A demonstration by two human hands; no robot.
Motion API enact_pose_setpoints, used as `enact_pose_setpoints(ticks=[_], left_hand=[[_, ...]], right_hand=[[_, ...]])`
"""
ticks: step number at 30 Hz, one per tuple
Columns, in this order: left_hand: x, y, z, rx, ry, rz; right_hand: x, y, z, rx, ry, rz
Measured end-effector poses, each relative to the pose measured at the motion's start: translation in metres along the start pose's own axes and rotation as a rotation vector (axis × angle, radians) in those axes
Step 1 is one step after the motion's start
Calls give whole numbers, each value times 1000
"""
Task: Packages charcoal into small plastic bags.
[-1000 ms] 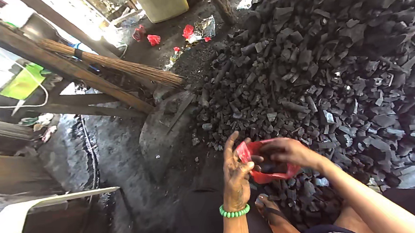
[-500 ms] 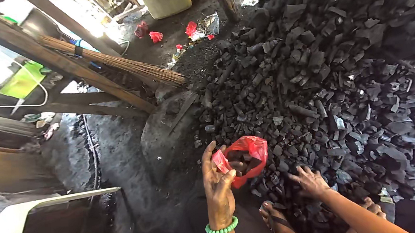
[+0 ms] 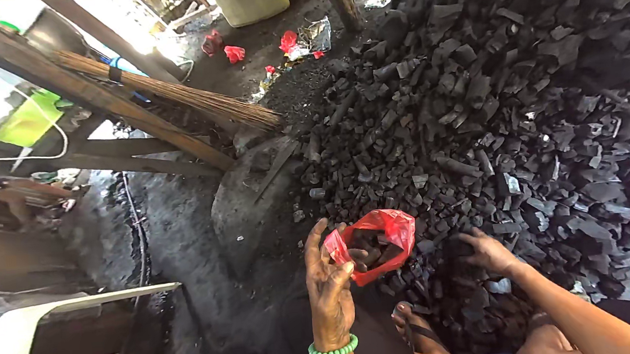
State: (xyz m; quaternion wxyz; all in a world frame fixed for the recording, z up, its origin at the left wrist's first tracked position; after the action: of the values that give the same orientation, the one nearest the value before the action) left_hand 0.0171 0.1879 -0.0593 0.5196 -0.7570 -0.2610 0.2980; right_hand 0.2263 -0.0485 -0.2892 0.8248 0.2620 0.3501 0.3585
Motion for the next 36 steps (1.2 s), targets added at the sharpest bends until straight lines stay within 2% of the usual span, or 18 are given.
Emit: enact_pose_setpoints(ticks=[3,5,7,9,11,14,16,18,19,21,22,23,24,25,28,29,32,36], left_hand=[[-1,3,-8,3,79,-6],[-3,6,-15,30,145,11],[-6,8,-23,28,223,29],[-9,7,-28,2,296,48],[-9,4,-29,-10,327,59],[-4,10,-25,16,283,98],[-1,26,-20,42,222,158],[1,40,-17,33,174,181],[2,42,-15,20,146,174],[4,38,-10,-27,105,138],[6,34,-8,-61,96,112],[7,27,-6,-104,99,82],[8,18,-5,-152,115,45],[9,10,-5,-192,134,5],[10,-14,-2,-219,170,-99],[10,-18,0,-204,158,-115],[12,-22,12,-148,113,-137],[13,-23,27,-131,17,-157]], right_hand=[[-7,-4,25,585,-233,-92],[-12,20,40,1028,-309,-76],[-15,55,53,1314,-265,77],[-15,99,57,1414,-105,308],[-11,143,53,1246,76,499],[4,187,29,316,174,538],[12,194,4,-99,276,500],[15,189,0,-154,362,469],[15,183,6,-44,323,482],[13,162,27,345,79,468],[15,145,37,526,-62,393],[19,125,44,604,-187,289],[24,101,47,534,-263,183],[30,76,46,358,-230,91],[31,37,17,-238,248,-39],[29,33,6,-358,340,-65],[26,24,-17,-466,329,-77],[30,24,-19,-482,335,-76]])
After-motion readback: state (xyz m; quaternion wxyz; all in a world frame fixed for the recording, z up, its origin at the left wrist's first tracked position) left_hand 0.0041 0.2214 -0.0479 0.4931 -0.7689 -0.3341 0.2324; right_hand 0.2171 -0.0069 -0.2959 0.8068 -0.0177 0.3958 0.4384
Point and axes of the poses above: each hand's wrist, its own x-axis towards the middle knuckle, its own z-axis out of the back of the hand, y = z × x, the point moved 3 cm from there along x, towards the middle knuckle, and after that the axes turned 9 degrees about z, right-handed, at the moved point
